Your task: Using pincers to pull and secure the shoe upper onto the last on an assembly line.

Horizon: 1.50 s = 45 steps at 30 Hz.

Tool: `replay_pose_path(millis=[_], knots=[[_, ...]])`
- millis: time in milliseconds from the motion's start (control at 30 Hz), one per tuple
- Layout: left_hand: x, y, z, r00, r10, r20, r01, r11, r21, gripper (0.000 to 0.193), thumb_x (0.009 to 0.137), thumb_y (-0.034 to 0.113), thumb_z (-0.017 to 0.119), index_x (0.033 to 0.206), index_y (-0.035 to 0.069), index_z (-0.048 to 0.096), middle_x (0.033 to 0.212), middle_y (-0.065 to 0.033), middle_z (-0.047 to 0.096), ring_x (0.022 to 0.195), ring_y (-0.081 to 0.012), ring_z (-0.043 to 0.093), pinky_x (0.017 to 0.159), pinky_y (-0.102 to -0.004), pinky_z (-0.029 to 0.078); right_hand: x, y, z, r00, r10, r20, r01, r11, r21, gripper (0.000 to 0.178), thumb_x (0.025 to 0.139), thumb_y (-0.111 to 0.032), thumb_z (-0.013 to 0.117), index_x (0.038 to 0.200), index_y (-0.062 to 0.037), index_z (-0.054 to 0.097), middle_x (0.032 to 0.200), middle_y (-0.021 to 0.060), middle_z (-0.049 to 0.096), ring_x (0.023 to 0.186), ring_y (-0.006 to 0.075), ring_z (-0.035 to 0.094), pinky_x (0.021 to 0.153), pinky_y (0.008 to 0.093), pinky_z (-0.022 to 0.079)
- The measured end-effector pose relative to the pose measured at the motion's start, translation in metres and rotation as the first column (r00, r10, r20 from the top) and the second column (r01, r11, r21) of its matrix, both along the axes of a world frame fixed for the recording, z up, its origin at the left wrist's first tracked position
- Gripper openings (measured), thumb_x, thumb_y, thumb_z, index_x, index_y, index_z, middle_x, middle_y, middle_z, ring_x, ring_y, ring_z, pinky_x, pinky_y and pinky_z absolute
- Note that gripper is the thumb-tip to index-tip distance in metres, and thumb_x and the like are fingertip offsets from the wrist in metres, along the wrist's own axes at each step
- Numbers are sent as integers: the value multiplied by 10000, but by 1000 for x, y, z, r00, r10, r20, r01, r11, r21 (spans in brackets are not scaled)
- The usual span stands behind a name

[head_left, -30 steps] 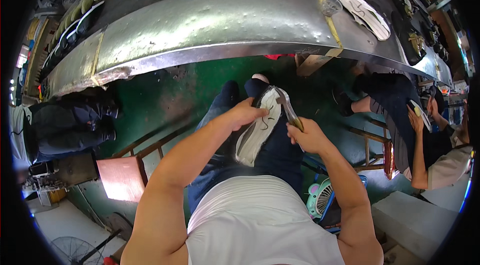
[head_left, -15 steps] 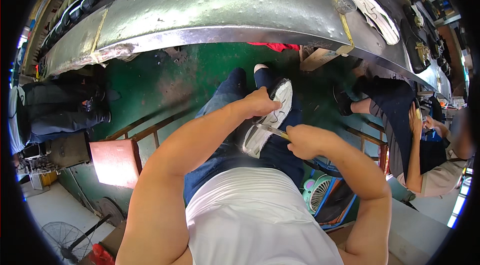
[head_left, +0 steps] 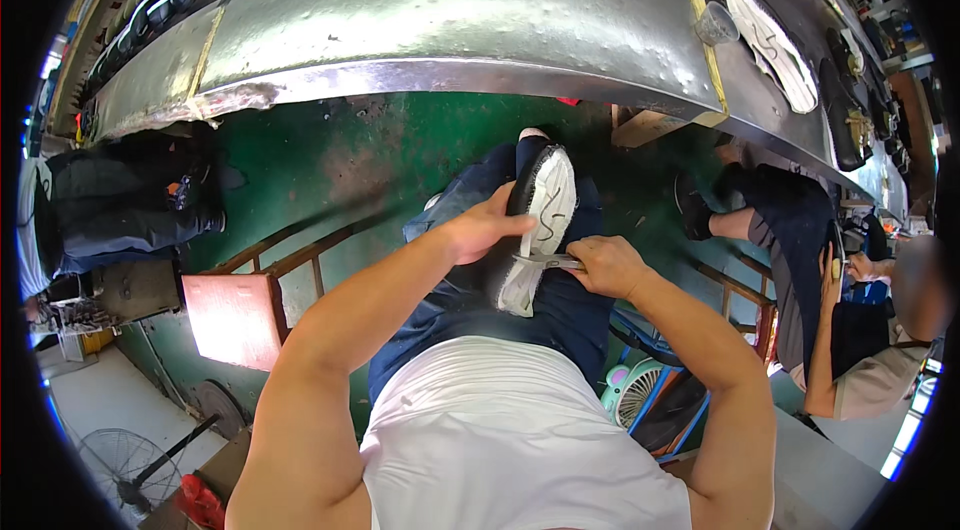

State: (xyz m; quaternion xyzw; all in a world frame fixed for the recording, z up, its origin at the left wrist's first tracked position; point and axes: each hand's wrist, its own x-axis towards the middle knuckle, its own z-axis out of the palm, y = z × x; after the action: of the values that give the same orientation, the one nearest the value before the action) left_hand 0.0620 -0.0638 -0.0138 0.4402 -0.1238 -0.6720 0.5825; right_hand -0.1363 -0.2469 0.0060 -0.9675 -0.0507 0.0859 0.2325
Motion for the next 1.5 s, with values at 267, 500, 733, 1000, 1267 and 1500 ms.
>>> replay_pose_path(millis=[267, 500, 733, 1000, 1267, 1500], knots=[[-15, -12, -6, 957, -133, 259, 132, 991, 20, 1102, 845, 160, 789, 1602, 134, -11, 1576, -114, 296, 1454, -220, 277, 1203, -357, 195, -31, 6, 19, 987, -161, -20, 162, 978, 133, 237, 877, -251, 680, 1012, -64, 625, 852, 116, 658, 836, 318, 668, 687, 436, 537], [-36, -12, -7, 870, -30, 492, 29, 1000, 10, 970, 827, 111, 748, 1574, 85, 130, 1451, -145, 456, 1342, -229, 449, 1148, -354, 325, -58, 45, 43, 956, -256, -142, 270, 959, 90, 443, 902, -143, 643, 1251, 96, 514, 1062, 225, 634, 1008, 369, 631, 835, 433, 538], [-42, -4, -8, 873, 126, 472, -134, 991, -17, 896, 826, 123, 742, 1541, 64, 205, 1407, -165, 482, 1338, -254, 460, 1138, -375, 351, -63, 59, 48, 955, -246, -165, 234, 968, -88, 258, 916, -181, 618, 1062, 25, 568, 986, 168, 651, 952, 342, 659, 731, 435, 558], [-40, 37, -16, 593, -149, 791, 214, 977, 23, 1095, 868, 154, 720, 1591, 92, -100, 1642, -189, 89, 1511, -266, 143, 1214, -359, 165, -68, 50, 37, 853, -315, -417, 348, 938, 2, 211, 906, -190, 626, 1017, -13, 588, 888, 208, 679, 877, 379, 678, 741, 479, 538], [-57, 38, -20, 691, -82, 718, 16, 995, 98, 1091, 865, 52, 706, 1592, 98, -106, 1645, -160, 92, 1505, -223, 130, 1208, -334, 156, -45, 48, 74, 797, -380, -468, 552, 773, 313, 315, 972, -283, 596, 1068, 17, 586, 930, 258, 662, 885, 447, 645, 772, 483, 498], [-55, 39, -31, 651, -81, 755, 81, 996, 37, 1141, 819, 210, 762, 1595, 107, -68, 1624, -254, 101, 1526, -379, 77, 1230, -418, 133, -12, 36, 65, 849, -450, -276, 516, 820, 249, 354, 1000, -324, 544, 981, 28, 577, 838, 255, 650, 819, 459, 640, 738, 483, 503]])
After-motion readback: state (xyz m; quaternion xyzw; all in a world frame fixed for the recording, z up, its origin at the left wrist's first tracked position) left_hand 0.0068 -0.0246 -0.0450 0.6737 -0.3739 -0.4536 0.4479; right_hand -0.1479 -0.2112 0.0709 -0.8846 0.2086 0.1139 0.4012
